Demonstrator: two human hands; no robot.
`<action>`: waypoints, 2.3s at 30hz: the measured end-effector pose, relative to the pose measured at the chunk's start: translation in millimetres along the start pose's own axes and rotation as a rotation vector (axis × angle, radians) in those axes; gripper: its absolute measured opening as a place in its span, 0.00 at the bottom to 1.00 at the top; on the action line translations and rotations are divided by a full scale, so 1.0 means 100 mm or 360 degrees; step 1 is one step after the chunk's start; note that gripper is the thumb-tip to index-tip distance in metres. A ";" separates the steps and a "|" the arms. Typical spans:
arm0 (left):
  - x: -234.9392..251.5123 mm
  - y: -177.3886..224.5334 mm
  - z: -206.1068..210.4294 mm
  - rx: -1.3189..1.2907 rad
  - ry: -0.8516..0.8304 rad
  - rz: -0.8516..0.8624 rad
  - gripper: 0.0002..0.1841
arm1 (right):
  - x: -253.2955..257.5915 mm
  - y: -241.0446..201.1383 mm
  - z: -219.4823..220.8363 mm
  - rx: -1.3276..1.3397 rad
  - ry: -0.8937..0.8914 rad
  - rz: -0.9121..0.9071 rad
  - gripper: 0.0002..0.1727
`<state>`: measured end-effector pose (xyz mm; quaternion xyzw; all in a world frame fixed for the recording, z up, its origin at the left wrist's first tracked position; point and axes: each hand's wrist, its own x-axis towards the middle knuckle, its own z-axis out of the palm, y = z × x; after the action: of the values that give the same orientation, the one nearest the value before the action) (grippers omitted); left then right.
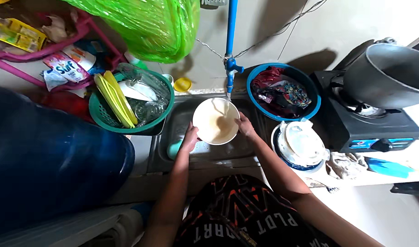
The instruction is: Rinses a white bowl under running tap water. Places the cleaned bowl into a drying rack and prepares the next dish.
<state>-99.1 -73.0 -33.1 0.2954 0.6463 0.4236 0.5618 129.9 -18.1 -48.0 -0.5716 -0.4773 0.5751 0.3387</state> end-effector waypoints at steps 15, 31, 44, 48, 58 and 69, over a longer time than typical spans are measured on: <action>0.07 -0.02 0.03 0.0156 -0.0067 -0.0106 0.35 | 0.00 -0.13 -0.09 -0.0409 -0.0071 0.0069 0.31; 0.13 -0.15 0.01 0.0106 0.0005 -0.0085 0.37 | -0.01 -0.06 0.03 -0.0595 0.0055 0.0028 0.34; 0.13 -0.02 -0.03 0.0302 0.0002 -0.0400 0.29 | -0.06 -0.20 0.04 -0.0715 -0.0060 0.0194 0.26; 0.10 -0.13 0.04 0.0287 0.0008 -0.0239 0.35 | -0.14 -0.08 0.00 -0.0745 0.0006 0.0191 0.29; 0.18 -0.04 -0.01 0.0241 -0.0012 -0.0393 0.27 | 0.03 -0.12 0.00 -0.0607 0.0064 0.0249 0.23; 0.18 0.05 0.02 0.0734 0.0092 0.0123 0.39 | 0.02 0.19 0.12 -0.0520 0.0207 0.0210 0.34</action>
<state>-101.0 -54.6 -37.4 0.4282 0.7300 0.2941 0.4441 120.4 -23.8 -67.5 -0.6850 -0.5029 0.4729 0.2331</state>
